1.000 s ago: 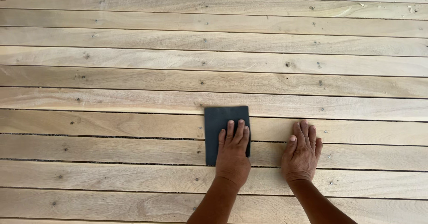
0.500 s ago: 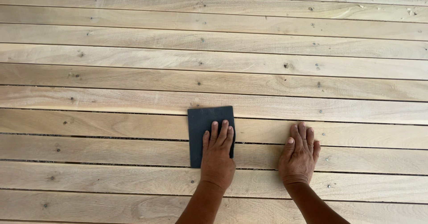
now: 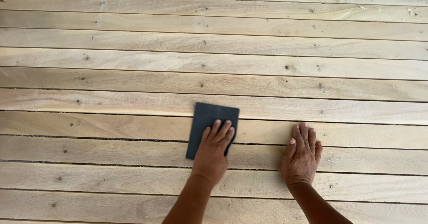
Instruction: The person sands the slatted wooden surface of a large frame structure by hand, rubbing a sheet of sandpaper back and forth across the planks while steadying the wood with the other hand. They work across different sections of the slats and later sand the edge near a corner of the structure.
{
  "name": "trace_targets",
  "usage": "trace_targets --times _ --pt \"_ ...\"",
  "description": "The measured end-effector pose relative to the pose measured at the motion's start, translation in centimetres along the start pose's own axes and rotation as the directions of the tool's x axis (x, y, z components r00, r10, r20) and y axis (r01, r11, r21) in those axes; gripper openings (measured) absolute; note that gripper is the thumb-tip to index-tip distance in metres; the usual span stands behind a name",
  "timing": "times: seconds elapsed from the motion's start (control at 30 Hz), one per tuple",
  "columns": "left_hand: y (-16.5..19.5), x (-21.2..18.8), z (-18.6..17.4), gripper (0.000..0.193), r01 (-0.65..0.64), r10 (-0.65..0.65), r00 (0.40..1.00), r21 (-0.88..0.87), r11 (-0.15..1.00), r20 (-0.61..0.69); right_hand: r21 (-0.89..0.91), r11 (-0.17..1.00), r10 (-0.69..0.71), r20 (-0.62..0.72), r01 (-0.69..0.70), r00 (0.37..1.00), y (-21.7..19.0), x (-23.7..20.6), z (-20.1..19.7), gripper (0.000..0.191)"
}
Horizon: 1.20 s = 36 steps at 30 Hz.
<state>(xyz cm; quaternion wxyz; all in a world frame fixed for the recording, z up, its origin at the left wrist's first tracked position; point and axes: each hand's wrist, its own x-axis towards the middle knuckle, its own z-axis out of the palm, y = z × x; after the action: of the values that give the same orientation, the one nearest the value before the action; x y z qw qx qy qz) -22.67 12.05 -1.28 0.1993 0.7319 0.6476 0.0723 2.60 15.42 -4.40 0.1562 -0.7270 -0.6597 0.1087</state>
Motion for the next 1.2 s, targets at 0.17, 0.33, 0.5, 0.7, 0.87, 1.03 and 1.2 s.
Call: trace_targets --times 0.17,0.33,0.5,0.7,0.87,1.03,1.2 --pt "-1.2 -1.4 0.3 0.08 0.291 -0.302 0.935 -0.084 0.953 -0.188 -0.041 0.999 -0.027 -0.017 0.026 0.999 0.0 -0.1 0.1 0.062" --pt "7.6 2.0 2.8 0.072 -0.087 0.089 0.996 -0.168 0.982 0.007 -0.047 0.999 -0.022 -0.008 0.022 1.0 0.0 -0.1 0.1 0.061" --pt "0.9 0.6 2.2 0.079 -0.072 0.075 0.994 -0.035 0.997 0.08 -0.061 0.998 -0.034 -0.023 0.032 0.999 0.0 -0.1 0.0 0.06" --pt "-9.8 -3.0 -1.0 0.053 0.279 -0.263 0.917 0.012 0.96 -0.3 -0.076 0.997 -0.021 -0.013 0.02 1.0 -0.1 0.0 0.2 0.059" --pt "-2.2 -0.8 0.3 0.066 0.333 -0.326 0.897 -0.03 0.942 -0.297 -0.071 0.997 -0.006 -0.002 0.006 1.0 0.0 0.0 0.2 0.059" --pt "-3.5 -2.1 -0.5 0.079 0.083 -0.088 0.994 0.066 0.994 0.071 -0.097 0.994 -0.043 -0.019 0.041 0.999 0.2 -0.1 -0.1 0.059" --pt "-11.9 -4.2 -2.0 0.059 0.272 -0.238 0.933 0.099 0.957 -0.268 -0.092 0.996 -0.025 -0.025 0.023 0.999 0.0 0.0 0.0 0.058"
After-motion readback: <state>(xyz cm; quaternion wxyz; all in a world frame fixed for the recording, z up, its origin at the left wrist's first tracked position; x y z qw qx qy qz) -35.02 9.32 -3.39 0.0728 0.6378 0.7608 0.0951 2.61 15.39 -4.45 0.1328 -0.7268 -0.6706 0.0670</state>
